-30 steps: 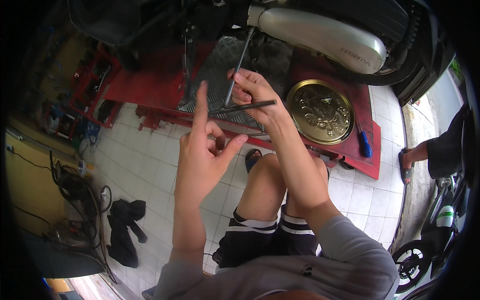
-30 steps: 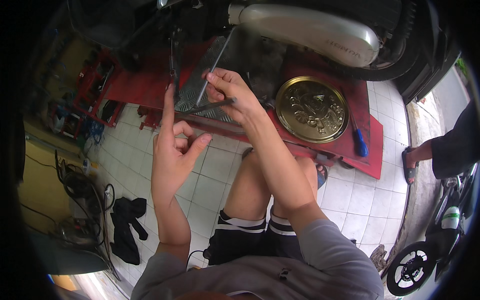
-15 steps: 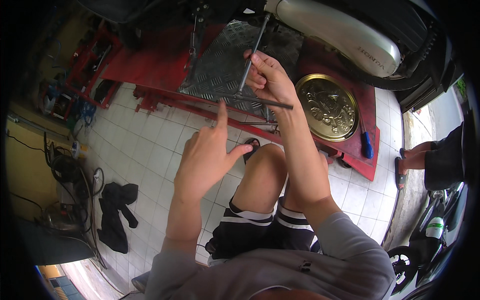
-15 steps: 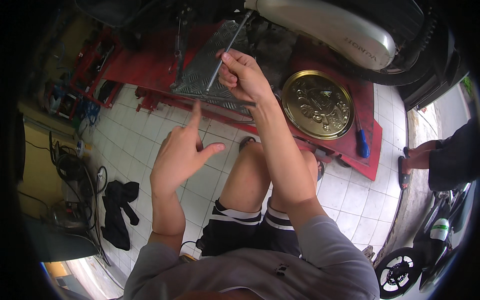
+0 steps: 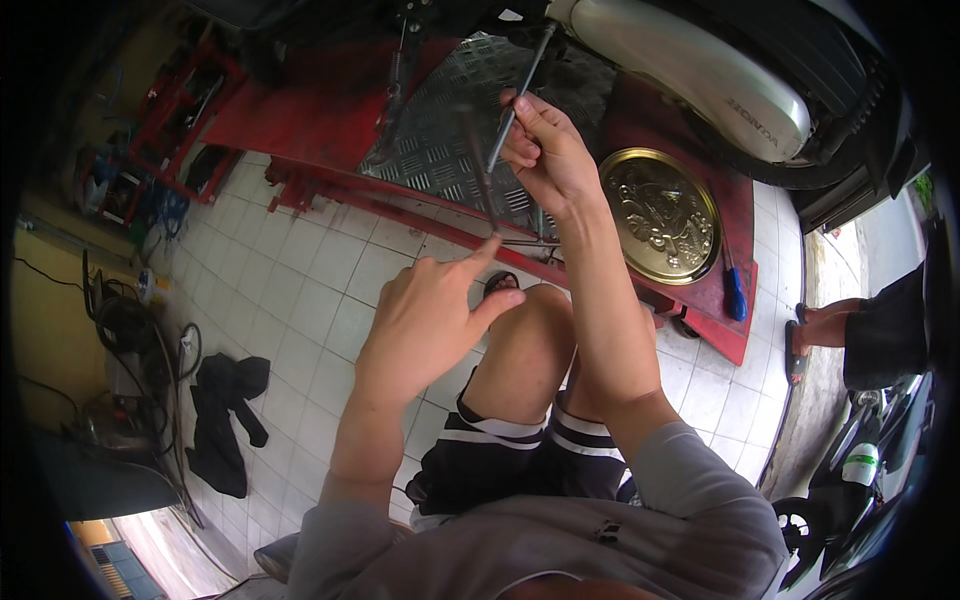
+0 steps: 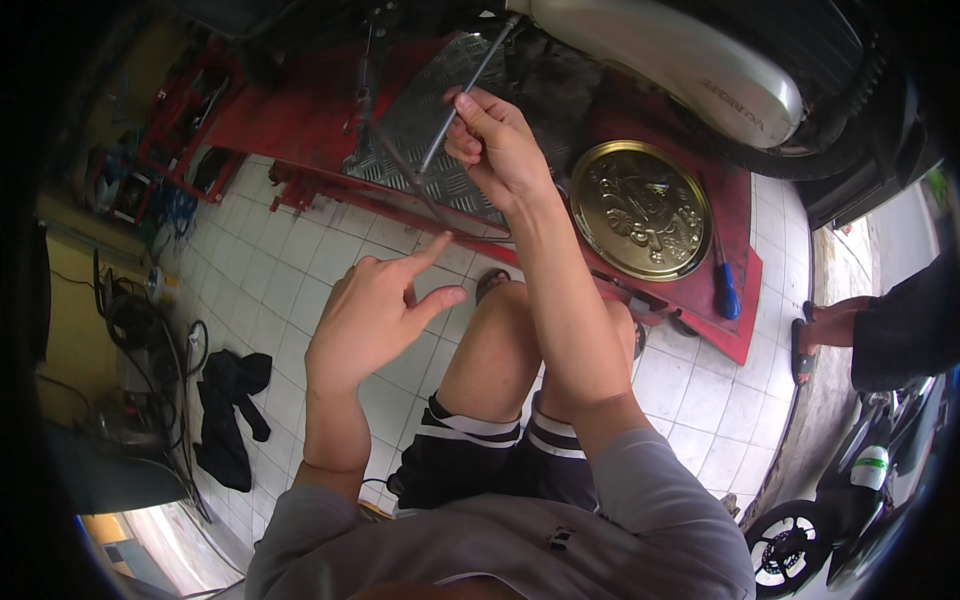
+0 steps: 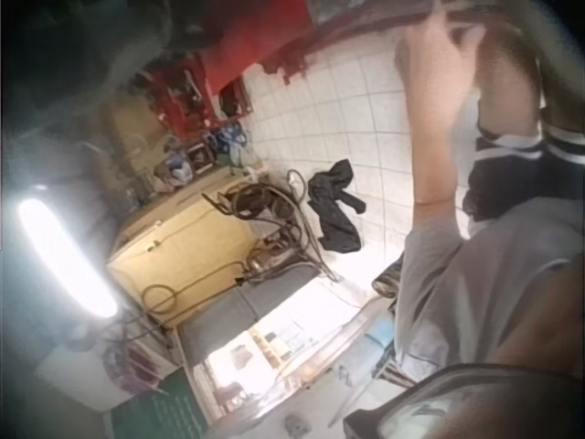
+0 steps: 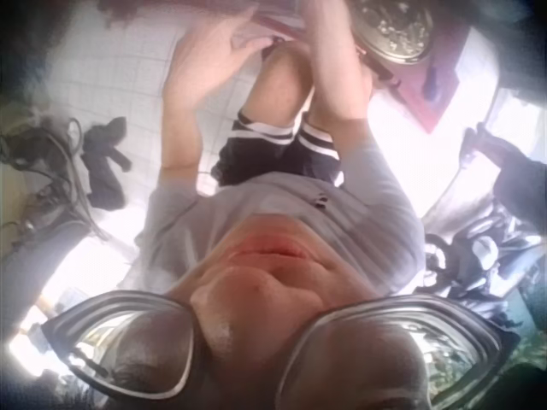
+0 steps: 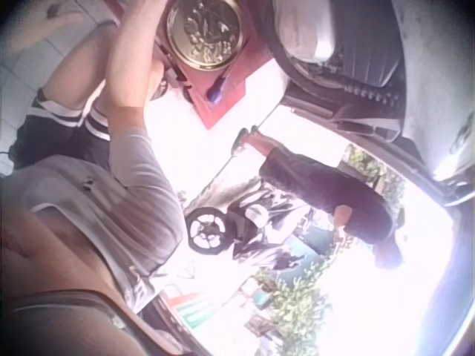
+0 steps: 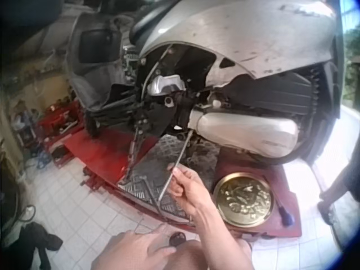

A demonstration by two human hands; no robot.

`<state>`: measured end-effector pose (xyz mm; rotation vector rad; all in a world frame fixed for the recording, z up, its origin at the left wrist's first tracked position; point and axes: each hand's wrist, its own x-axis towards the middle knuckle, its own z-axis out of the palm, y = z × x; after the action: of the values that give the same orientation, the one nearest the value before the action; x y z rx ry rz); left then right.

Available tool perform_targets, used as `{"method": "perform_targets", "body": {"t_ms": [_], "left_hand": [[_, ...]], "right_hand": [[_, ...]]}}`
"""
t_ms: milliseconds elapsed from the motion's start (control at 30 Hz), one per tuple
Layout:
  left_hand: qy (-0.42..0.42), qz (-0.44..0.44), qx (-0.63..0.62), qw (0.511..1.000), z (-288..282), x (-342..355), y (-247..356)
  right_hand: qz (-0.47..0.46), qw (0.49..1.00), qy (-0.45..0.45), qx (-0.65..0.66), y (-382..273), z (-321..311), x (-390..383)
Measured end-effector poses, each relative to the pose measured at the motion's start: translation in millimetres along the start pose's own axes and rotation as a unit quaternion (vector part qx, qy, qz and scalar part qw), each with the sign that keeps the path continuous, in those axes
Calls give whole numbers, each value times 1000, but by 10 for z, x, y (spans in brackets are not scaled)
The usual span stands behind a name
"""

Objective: The person sits on a low stool and uses a T-handle wrench to loosen and tighten bolts on the underside of a motorcycle. The person repeatedly adjusts the wrench and works on the engine area while a second person stands nearby.

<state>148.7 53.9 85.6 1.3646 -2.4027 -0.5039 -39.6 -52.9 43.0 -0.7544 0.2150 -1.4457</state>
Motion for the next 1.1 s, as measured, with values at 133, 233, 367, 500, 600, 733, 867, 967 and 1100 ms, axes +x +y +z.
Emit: {"method": "perform_targets", "body": {"t_ms": [133, 233, 367, 500, 600, 733, 867, 967, 1100], "left_hand": [[217, -29, -115, 969, -62, 60, -23], [-15, 73, -95, 993, -113, 50, 152], [46, -57, 97, 993, -47, -9, -13], [230, -28, -212, 949, -57, 145, 119], [268, 15, -272, 924, -27, 259, 149], [276, 57, -192, 940, -17, 407, -2], [361, 63, -262, 893, -29, 525, 76], [410, 65, -252, 874, -5, 567, 116], [393, 60, -267, 878, 58, 441, 157]], "right_hand": [[-5, 1000, -4, -2, 0, 17, 2], [-1, 1000, 9, -13, -7, -24, -8], [-3, 999, 31, -21, -28, 3, 1], [0, 999, 36, -31, -31, -2, 7], [-7, 999, 43, -28, -46, 16, -7], [40, 998, 9, -45, -122, 67, -44], [66, 990, -15, -127, -125, 128, -73], [75, 989, -32, -121, -84, 119, -56], [95, 986, -29, -131, -118, 189, -85]]}}
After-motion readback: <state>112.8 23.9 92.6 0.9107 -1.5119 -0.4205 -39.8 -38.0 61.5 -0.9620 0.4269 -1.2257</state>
